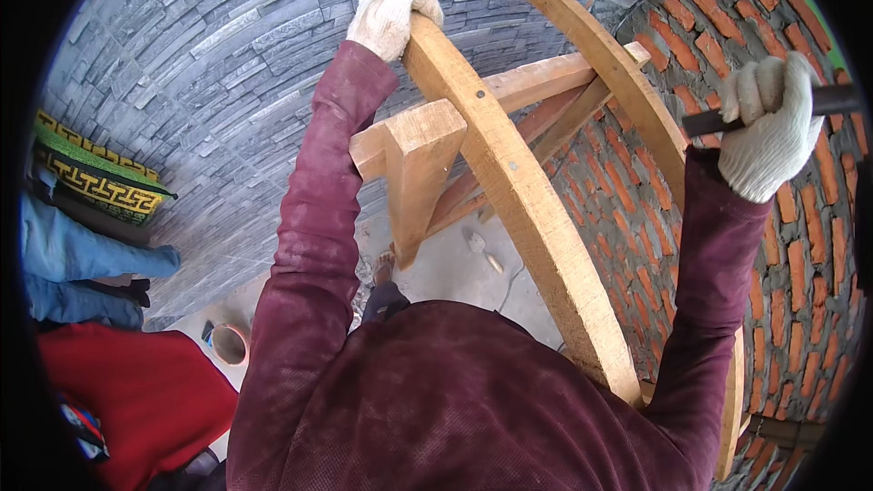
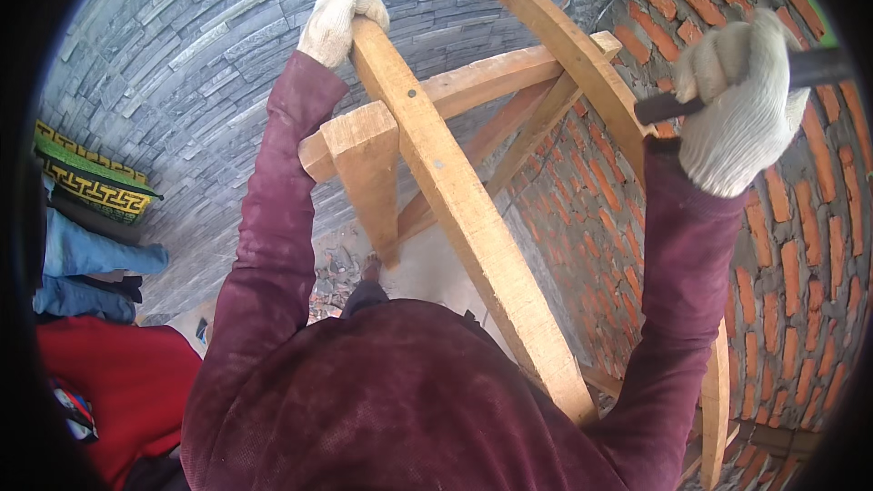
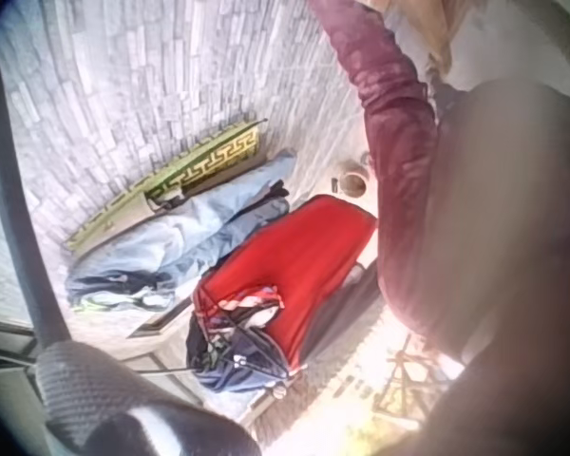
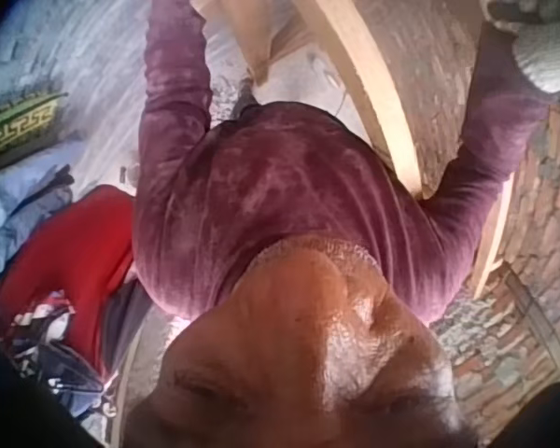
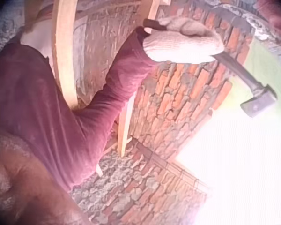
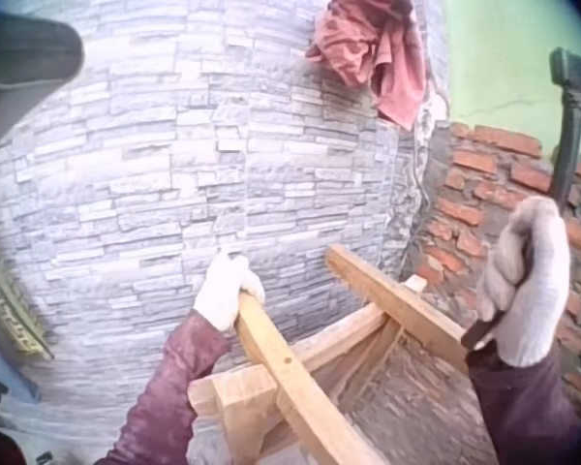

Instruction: The person assembles a curved wooden frame by positioning planks and hammering nails into joints. They repeatedly reposition the frame and drive nails with a hammer to secure the structure.

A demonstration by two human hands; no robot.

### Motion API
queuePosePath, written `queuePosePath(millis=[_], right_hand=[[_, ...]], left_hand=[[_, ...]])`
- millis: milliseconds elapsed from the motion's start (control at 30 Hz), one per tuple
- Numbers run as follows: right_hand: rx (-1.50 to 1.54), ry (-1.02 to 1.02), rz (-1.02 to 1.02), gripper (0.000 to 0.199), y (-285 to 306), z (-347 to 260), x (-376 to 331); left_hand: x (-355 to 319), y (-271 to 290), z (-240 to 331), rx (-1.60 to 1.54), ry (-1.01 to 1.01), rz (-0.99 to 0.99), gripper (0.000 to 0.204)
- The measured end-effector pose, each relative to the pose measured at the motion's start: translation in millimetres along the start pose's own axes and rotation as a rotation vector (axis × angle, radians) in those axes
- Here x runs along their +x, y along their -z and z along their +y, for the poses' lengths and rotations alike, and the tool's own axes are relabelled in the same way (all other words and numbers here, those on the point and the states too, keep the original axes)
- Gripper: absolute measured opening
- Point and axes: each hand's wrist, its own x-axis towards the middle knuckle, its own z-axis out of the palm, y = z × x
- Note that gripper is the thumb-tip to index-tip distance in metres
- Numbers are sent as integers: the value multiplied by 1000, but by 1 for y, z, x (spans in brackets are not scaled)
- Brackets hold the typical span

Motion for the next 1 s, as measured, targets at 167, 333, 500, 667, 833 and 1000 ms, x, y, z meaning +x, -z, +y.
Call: queuePosePath(millis=[167, 333, 500, 667, 833, 1000], right_hand=[[-1326, -512, -515, 25, -58, 82, -106], [-1178, -51, 90, 18, -62, 47, -48], [-738, -111, 285, 18, -54, 42, -41], [-1370, -587, -415, 26, -68, 56, -66], [-869, -119, 351, 19, -74, 33, -40], [-1165, -415, -489, 19, -45, 87, -112]], left_hand=[[-12, 11, 2, 118, -3, -51, 61], [-7, 21, -6, 62, 64, -61, 56], [-4, 9, -4, 65, 72, -63, 55], [-3, 10, -7, -26, 161, -76, 54], [-6, 16, -8, -19, 144, -31, 52], [-3, 6, -4, -254, 359, -43, 58]])
